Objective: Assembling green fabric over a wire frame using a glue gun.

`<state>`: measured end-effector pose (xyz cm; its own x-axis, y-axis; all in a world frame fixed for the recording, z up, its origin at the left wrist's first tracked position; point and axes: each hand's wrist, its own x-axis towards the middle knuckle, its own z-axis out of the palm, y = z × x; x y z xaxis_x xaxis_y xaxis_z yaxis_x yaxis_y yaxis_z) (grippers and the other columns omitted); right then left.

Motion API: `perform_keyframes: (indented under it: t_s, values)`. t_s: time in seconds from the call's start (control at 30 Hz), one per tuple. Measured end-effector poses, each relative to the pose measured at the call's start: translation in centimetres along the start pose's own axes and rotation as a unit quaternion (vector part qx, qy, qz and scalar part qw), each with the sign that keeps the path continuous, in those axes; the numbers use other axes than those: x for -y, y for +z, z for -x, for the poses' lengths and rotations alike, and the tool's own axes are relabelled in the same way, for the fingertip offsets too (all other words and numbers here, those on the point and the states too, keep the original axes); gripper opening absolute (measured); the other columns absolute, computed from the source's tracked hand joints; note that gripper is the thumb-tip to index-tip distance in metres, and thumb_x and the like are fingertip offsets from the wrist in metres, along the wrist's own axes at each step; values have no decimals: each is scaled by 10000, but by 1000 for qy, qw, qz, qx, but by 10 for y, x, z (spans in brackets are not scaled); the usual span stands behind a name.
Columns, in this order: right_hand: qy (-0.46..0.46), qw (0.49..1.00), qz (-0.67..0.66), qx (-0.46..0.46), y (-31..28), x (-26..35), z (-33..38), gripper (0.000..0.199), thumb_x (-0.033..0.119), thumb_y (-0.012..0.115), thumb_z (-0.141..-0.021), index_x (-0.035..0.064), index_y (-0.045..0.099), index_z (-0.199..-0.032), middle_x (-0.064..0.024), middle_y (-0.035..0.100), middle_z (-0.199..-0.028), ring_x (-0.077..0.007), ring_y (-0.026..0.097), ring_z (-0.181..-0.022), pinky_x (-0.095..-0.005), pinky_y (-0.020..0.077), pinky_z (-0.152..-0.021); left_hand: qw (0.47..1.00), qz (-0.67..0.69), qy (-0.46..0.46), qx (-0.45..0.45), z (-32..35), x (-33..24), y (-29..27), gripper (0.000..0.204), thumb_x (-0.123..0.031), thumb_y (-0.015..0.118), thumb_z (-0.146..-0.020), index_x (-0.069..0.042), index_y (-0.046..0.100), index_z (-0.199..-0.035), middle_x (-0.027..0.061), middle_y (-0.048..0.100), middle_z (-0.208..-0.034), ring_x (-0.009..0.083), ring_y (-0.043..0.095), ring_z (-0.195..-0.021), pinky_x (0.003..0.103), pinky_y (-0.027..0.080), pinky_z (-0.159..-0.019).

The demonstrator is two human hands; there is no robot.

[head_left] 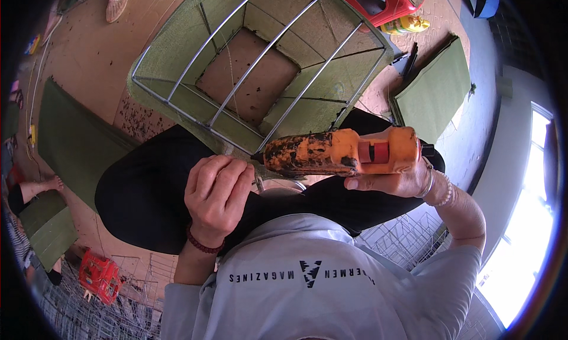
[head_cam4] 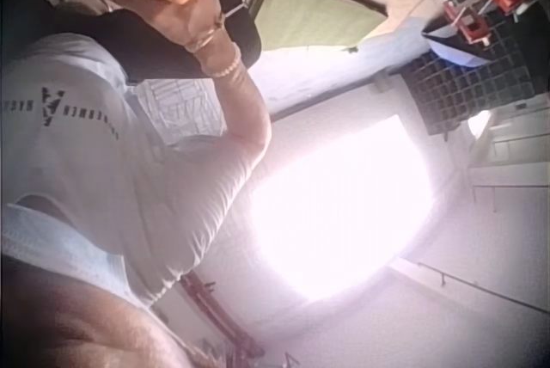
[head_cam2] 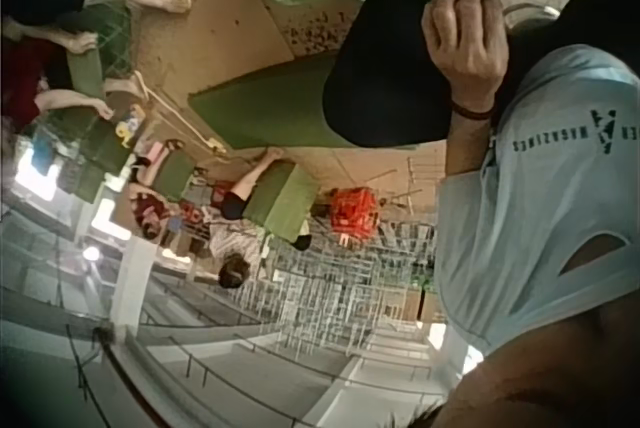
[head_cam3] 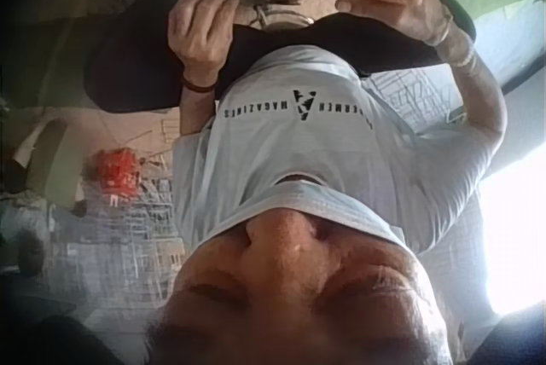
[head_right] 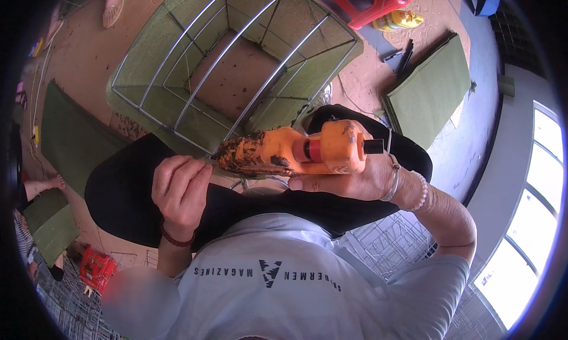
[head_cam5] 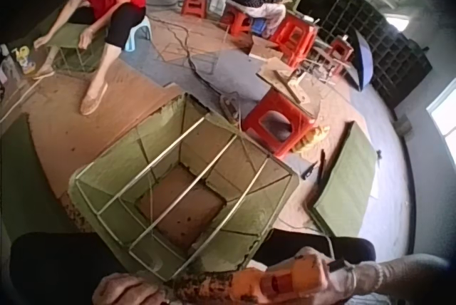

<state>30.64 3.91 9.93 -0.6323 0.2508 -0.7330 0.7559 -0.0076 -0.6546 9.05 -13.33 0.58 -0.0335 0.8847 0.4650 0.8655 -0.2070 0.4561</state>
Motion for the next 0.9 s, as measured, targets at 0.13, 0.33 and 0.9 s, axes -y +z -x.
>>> perform_keyframes:
  t_s: [0.13,0.33,0.9]
  values:
    - [-116,985,60,-110,9,-5,2,346,135,814,-695,15,645,-973,-16,635,-743,-91,569,-661,-237,471,-625,1000,-8,-3,-12,1,0,2,160,-5,705,-610,11,657,-761,71,604,-824,228,579,-822,356,498,-694]
    - [-34,996,-31,-80,6,-17,3,376,134,814,-694,16,647,-1011,-42,666,-838,-101,600,-734,-242,486,-701,1000,-10,-5,-11,2,-1,3,154,9,701,-609,16,653,-755,76,603,-818,235,580,-808,350,495,-673]
    - [-243,830,-448,-228,-129,-129,31,533,518,563,-855,13,545,-1026,-147,629,-862,-270,634,-826,-332,492,-762,999,17,41,6,-6,-2,6,146,-5,721,-684,1,666,-819,80,610,-871,264,583,-840,384,492,-687]
